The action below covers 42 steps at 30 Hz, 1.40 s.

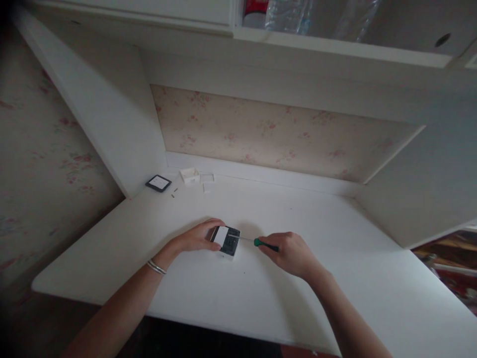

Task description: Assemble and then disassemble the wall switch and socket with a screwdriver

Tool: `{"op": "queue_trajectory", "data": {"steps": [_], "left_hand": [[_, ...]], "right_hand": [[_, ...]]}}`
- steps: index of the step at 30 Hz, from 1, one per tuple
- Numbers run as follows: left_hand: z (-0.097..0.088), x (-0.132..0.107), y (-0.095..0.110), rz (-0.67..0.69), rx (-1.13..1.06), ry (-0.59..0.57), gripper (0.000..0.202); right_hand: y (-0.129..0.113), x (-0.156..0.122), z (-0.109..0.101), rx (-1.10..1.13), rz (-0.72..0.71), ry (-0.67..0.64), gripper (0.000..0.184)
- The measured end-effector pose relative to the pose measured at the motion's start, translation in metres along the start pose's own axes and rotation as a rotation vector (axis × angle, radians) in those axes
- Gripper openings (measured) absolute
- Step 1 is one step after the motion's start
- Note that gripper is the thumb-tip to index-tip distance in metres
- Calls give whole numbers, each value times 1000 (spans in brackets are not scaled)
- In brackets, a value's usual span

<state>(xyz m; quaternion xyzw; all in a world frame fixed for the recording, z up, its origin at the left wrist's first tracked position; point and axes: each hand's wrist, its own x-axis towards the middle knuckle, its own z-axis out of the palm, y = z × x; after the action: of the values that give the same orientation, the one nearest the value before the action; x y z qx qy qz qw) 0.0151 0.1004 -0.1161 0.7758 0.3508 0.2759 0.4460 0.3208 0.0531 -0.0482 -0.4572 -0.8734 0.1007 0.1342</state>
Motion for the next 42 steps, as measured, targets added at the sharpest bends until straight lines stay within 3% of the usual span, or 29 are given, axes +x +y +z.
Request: {"op": "queue_trajectory", "data": {"steps": [5, 11, 15, 23, 30, 35, 39, 42], "left_hand": [[1, 0, -4, 1, -27, 3, 61], [1, 1, -9, 2, -11, 12, 65], [1, 2, -12, 5, 27, 17, 66], [2, 0, -13, 23, 36, 21, 66], [2, 1, -14, 24, 42, 13, 67], [1, 1, -12, 17, 80, 11, 68], [1, 1, -12, 10, 78, 5, 68], [0, 1, -14, 6, 75, 10, 69]], "right_hand": [[-17, 1, -11, 37, -60, -72, 27], [-29, -4, -7, 28, -41, -52, 27], [-28, -14, 5, 38, -18, -70, 31], [-16, -31, 36, 352, 109, 2, 30], [-9, -38, 52, 443, 192, 1, 32], [-16, -28, 27, 221, 65, -43, 34], [-41, -11, -7, -160, -27, -85, 28], [-57, -4, -16, -318, -51, -93, 27]]}}
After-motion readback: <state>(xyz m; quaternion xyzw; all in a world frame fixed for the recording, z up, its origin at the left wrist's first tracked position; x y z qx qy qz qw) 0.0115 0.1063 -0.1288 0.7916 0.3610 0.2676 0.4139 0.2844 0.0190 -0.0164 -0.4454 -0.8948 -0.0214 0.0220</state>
